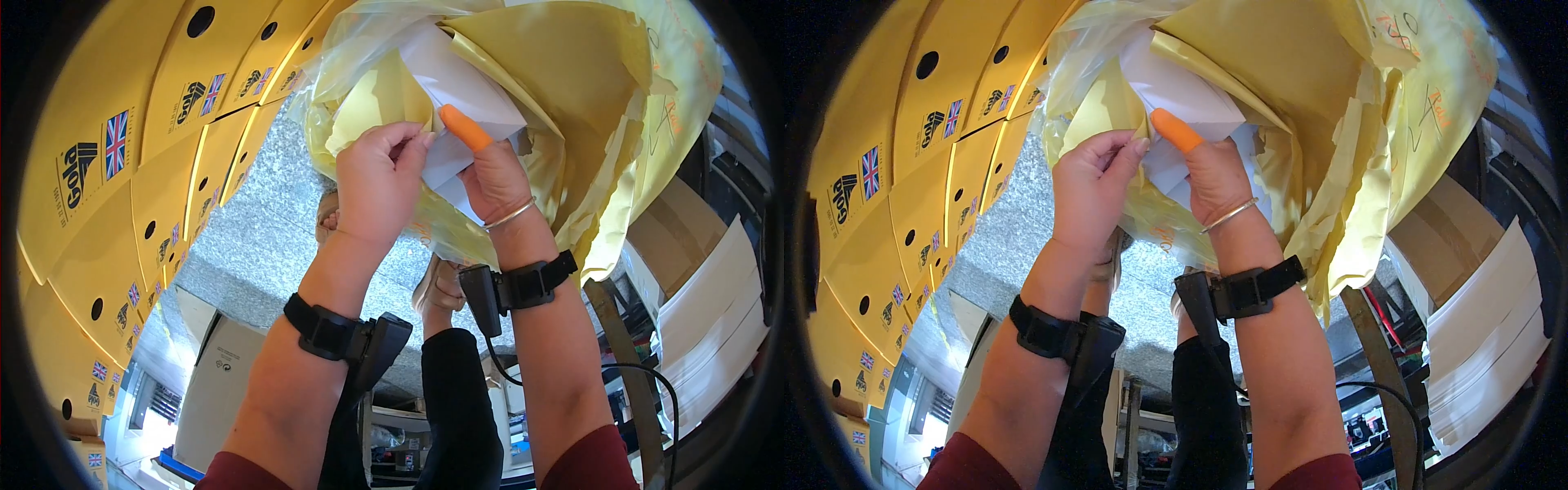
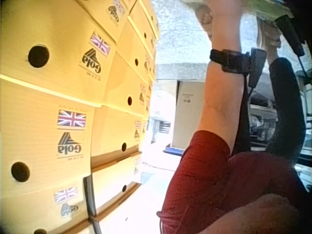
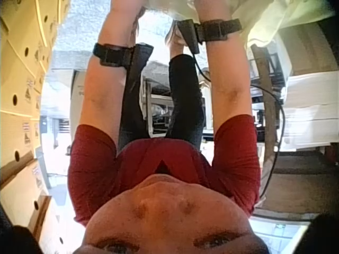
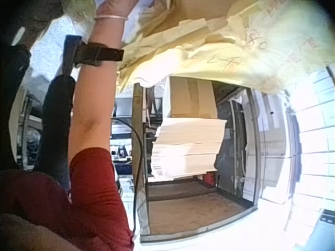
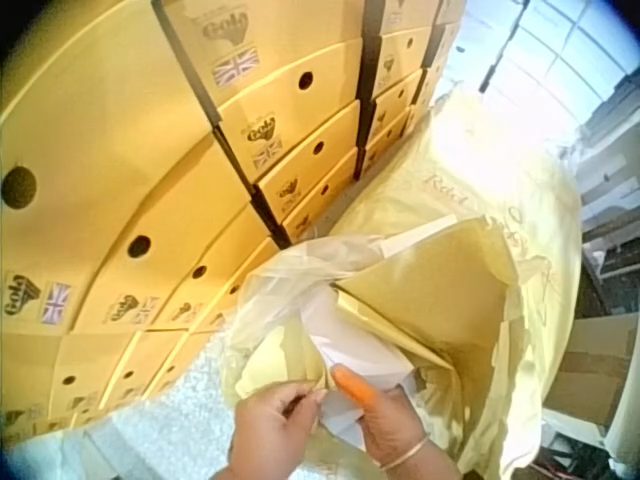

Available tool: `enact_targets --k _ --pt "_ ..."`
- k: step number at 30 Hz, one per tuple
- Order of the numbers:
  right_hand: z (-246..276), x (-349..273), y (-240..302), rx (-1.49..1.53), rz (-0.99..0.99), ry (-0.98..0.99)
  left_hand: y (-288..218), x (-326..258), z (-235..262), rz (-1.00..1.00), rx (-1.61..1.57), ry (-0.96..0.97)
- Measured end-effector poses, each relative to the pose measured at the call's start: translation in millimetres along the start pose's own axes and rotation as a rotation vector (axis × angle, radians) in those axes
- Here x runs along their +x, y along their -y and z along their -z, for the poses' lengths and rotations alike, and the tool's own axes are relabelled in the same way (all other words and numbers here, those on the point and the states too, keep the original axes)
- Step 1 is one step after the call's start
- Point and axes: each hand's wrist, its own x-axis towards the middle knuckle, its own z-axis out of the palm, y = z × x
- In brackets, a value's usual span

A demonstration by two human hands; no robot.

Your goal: Wrapping individual shoes in white protective paper and placing them on a conveyor belt.

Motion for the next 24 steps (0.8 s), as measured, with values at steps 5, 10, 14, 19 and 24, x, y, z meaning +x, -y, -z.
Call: enact_targets --k 5,10,14,19,24 --pt "1.3 -2.7 -0.1 0.031 0.026 0.036 -0.4 1.0 5.9 0.067 -0.017 0.037" --pt "1.0 -0.2 -11.0 -0.145 0.112 -0.016 -9.2 4.7 14.2 0.245 -0.097 0.112" --pt "1.9 -3.1 0.3 -0.274 0.229 -0.091 18.8 8.3 54.5 0.304 -0.315 0.043" --pt "-0.9 -31.6 39.1 -0.337 0.263 -0.108 9.7 -13.7 75.9 0.194 0.148 -0.262" --pt "-16.6 -39.7 49.3 -0.393 0.421 -0.042 -19.2 -46.4 -15.5 -0.105 -0.25 0.309"
